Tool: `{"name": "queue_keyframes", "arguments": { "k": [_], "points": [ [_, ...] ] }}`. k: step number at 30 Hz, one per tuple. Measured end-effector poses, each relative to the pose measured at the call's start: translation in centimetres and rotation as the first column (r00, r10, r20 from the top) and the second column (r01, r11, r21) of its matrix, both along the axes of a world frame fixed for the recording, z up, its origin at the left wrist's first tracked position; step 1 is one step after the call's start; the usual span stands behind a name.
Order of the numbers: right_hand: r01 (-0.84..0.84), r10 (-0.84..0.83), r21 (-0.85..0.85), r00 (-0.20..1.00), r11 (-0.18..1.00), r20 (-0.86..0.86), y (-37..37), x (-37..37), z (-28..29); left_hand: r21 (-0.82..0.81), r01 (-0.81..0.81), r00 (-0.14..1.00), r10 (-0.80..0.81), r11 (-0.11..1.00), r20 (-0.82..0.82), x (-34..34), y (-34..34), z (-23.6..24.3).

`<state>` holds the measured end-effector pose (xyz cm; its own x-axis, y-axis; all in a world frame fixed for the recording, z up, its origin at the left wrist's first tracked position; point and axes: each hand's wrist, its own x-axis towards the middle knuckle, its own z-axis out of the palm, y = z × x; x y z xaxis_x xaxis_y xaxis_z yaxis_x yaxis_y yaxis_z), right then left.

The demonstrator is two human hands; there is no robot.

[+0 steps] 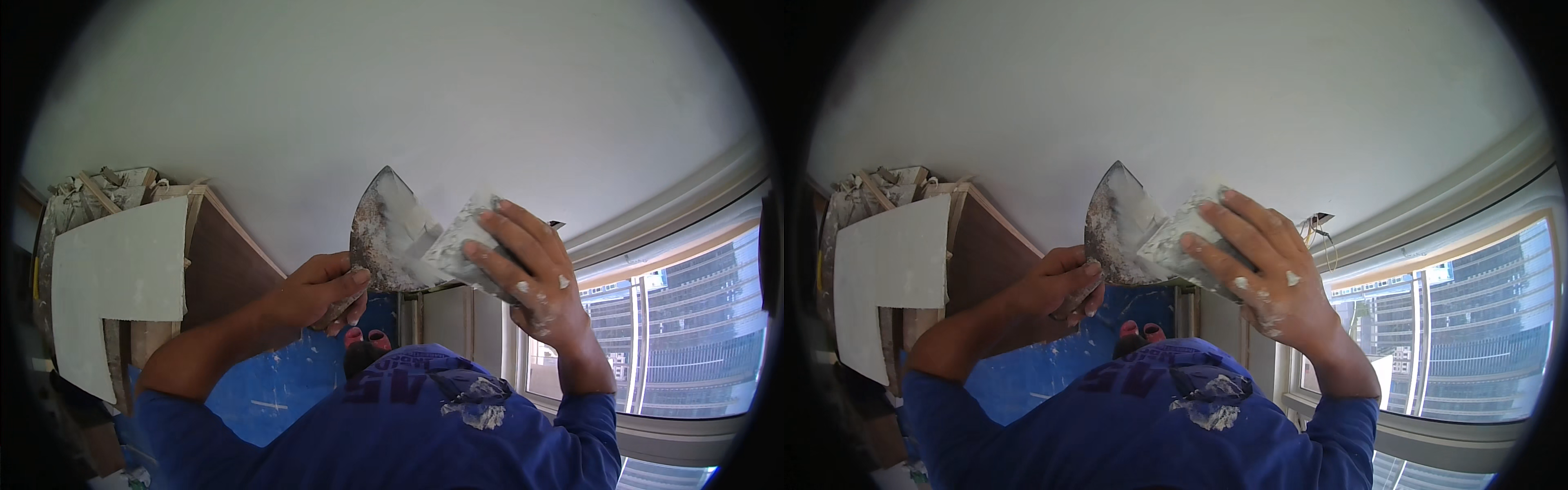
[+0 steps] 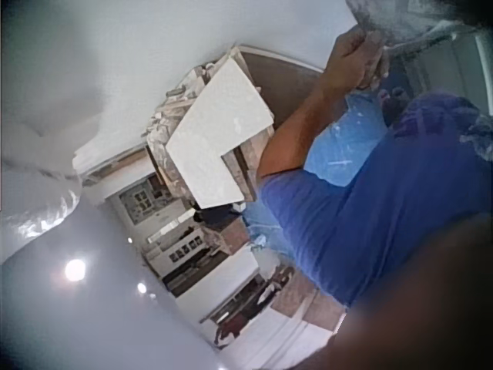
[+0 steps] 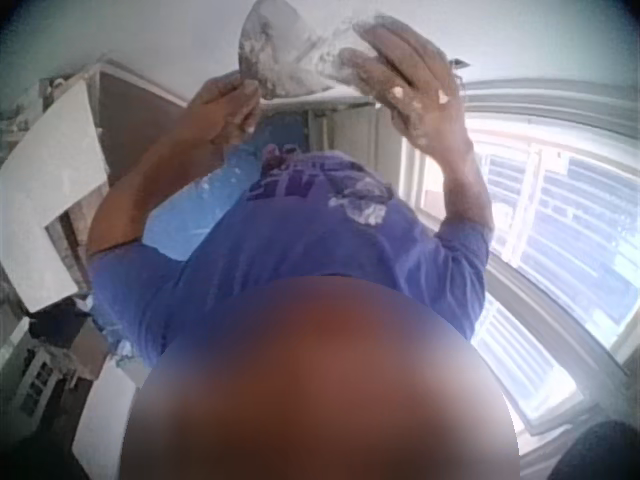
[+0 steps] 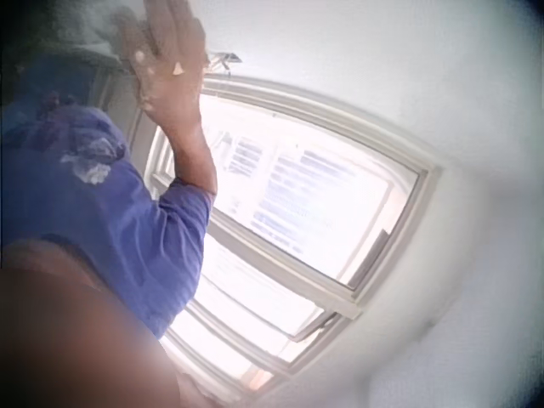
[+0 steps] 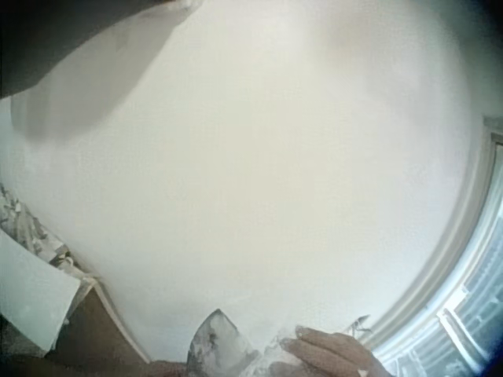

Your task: The person applies white wall compound to a wall using a putty knife and a hawk. They repeatedly scoop compound from the hawk and spread it in smooth strokes across the wall surface, working near a window and an air conditioning unit.

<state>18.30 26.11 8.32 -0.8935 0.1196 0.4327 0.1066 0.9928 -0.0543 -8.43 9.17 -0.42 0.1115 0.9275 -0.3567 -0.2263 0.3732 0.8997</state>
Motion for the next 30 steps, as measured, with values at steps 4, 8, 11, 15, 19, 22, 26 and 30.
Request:
{"name": "queue_keyframes", "arguments": {
  "k": [4, 8, 11, 15, 19, 22, 26, 30],
  "points": [
    [-0.005, -0.021, 0.150, 0.986, 0.989, 0.168, -0.2, -1.3, 0.0, -0.089, 0.023, 0.998, -0.027, 0.996, -0.049, 0.1, 0.0, 0.0],
    [-0.079, 0.016, 0.158, 0.931, 0.984, 0.365, 2.1, 0.3, -0.4, -0.115, -0.101, 0.993, 0.093, 0.988, -0.070, 0.3, 1.6, 1.0],
    [-0.116, 0.036, 0.169, 0.909, 0.979, 0.415, 2.8, 0.4, 3.1, 0.164, -0.194, 0.981, 0.196, 0.967, 0.003, -2.7, 1.3, 0.0],
    [0.089, -0.072, 0.314, 0.995, 0.945, -0.066, 5.5, 0.7, 10.4, 0.190, -0.216, 0.974, 0.225, 0.958, -0.029, -4.6, 1.3, -1.4],
    [0.384, -0.141, 0.343, 0.815, 0.857, -0.562, 8.7, 2.1, 20.1, 0.128, -0.132, 0.989, 0.140, 0.983, -0.055, -3.7, 1.9, -3.5],
    [0.533, -0.091, 0.442, 0.706, 0.721, -0.702, 10.3, 2.6, 27.2, 0.213, -0.134, 0.983, 0.157, 0.968, -0.094, -2.9, 2.2, -3.1],
    [0.637, -0.096, 0.551, 0.696, 0.539, -0.712, 13.6, 2.0, 33.0, 0.232, -0.152, 0.977, 0.182, 0.961, -0.114, -2.3, 1.6, -1.3],
    [0.659, -0.107, 0.557, 0.688, 0.505, -0.718, 14.5, 0.1, 34.3, 0.211, -0.194, 0.973, 0.215, 0.958, -0.083, -2.2, 1.0, -1.2]
  ]
}}
